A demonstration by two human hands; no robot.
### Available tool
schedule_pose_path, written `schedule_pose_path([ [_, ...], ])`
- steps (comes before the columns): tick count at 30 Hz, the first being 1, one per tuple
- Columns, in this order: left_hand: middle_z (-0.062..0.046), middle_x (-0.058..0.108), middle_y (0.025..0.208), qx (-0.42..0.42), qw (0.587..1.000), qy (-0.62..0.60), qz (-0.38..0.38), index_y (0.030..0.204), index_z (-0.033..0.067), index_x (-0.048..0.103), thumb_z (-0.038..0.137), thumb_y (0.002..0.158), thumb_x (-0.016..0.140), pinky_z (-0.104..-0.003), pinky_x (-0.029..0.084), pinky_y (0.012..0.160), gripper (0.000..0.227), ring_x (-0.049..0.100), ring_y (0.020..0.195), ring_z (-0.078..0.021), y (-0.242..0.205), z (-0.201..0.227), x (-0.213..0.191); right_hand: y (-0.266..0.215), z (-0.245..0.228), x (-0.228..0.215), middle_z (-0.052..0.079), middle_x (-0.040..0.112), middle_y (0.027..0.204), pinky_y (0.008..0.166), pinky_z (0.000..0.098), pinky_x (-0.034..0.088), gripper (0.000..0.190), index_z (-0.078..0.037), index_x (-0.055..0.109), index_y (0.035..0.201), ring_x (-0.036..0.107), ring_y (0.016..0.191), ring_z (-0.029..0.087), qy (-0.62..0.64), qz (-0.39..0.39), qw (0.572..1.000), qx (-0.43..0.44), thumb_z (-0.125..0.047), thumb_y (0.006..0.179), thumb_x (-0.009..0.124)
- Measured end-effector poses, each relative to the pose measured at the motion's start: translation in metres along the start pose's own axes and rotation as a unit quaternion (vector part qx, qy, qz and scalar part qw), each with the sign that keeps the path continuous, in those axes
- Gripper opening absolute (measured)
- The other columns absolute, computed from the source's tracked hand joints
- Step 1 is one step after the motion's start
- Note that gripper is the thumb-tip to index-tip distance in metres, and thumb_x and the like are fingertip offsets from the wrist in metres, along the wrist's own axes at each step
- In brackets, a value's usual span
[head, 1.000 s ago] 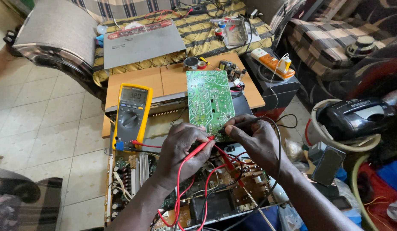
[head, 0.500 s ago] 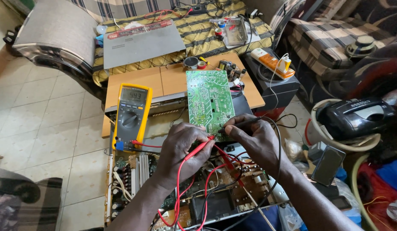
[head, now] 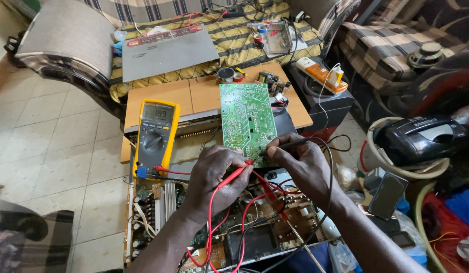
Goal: Testing various points on a circuit board using a digital multimeter to diagnose issues.
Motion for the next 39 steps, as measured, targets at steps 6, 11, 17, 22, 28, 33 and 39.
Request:
schedule_pose_path([
  [6,-0.005,0.077,0.083,0.012,1.0,0.013,0.024,0.081,0.0121,0.067,0.008,0.079,0.083,-0.035,0.059,0.087,0.017,0.077,0.091,-0.026,-0.004,-0.006,0.001,0.001,0.005,-0.001,0.015,0.068,0.075,0.076,0.0384,0.049,0.03,-0.002,0.076,0.101,0.061,0.076,0.024,0.016,-0.004,1.0,-0.011,-0.031,0.095,0.071],
  [11,-0.007,0.076,0.085,0.002,0.997,0.029,0.07,0.081,0.0101,0.067,0.007,0.08,0.082,-0.034,0.06,0.087,0.015,0.077,0.091,-0.027,-0.005,-0.006,-0.002,0.001,0.001,-0.002,0.016,0.066,0.076,0.074,0.0392,0.048,0.032,-0.001,0.075,0.103,0.059,0.075,0.026,0.025,-0.003,1.0,-0.008,-0.031,0.095,0.07],
  [17,-0.01,0.074,0.087,-0.034,0.992,0.027,0.122,0.086,0.0074,0.064,0.003,0.085,0.076,-0.037,0.06,0.085,0.013,0.076,0.09,-0.0299,-0.002,-0.008,-0.015,0.001,0.004,-0.002,0.017,0.065,0.077,0.074,0.0397,0.048,0.033,0.0,0.075,0.105,0.059,0.075,0.027,0.04,0.0,0.999,-0.005,-0.031,0.094,0.07],
  [22,-0.013,0.075,0.089,-0.09,0.988,0.018,0.124,0.088,0.0059,0.064,0.005,0.089,0.075,-0.038,0.06,0.083,0.011,0.077,0.089,-0.031,-0.003,-0.006,-0.014,0.003,0.006,-0.003,0.017,0.065,0.077,0.075,0.0403,0.048,0.032,0.0,0.075,0.106,0.059,0.076,0.026,0.045,0.002,0.999,-0.01,-0.03,0.094,0.07],
  [28,-0.014,0.074,0.087,-0.117,0.981,0.04,0.147,0.089,0.0059,0.065,0.008,0.091,0.074,-0.038,0.06,0.079,0.009,0.077,0.086,-0.0304,-0.003,-0.005,-0.015,0.003,0.007,-0.002,0.016,0.065,0.077,0.076,0.0403,0.047,0.029,0.0,0.074,0.105,0.057,0.076,0.024,0.041,0.022,0.999,-0.023,-0.027,0.096,0.069],
  [33,-0.016,0.071,0.084,-0.124,0.98,0.002,0.155,0.089,0.0043,0.065,0.006,0.091,0.073,-0.037,0.061,0.076,0.008,0.076,0.08,-0.0307,-0.005,-0.01,-0.016,0.005,0.012,-0.004,0.019,0.067,0.081,0.082,0.0437,0.049,0.029,0.002,0.073,0.106,0.06,0.08,0.027,0.046,0.031,0.998,-0.025,-0.026,0.096,0.07],
  [39,-0.015,0.072,0.083,-0.132,0.981,0.002,0.143,0.087,0.0048,0.065,0.008,0.091,0.074,-0.037,0.061,0.074,0.01,0.077,0.079,-0.0299,-0.005,-0.008,-0.015,0.004,0.012,-0.007,0.018,0.066,0.082,0.085,0.0434,0.048,0.03,0.002,0.073,0.106,0.06,0.084,0.027,0.041,0.039,0.998,-0.028,-0.026,0.096,0.068],
])
Point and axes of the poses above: each hand's wrist, its own y-axis towards the middle knuckle, its own x-axis out of the palm, z = x × y, the point moved 4 cm from there along y, towards the middle knuckle
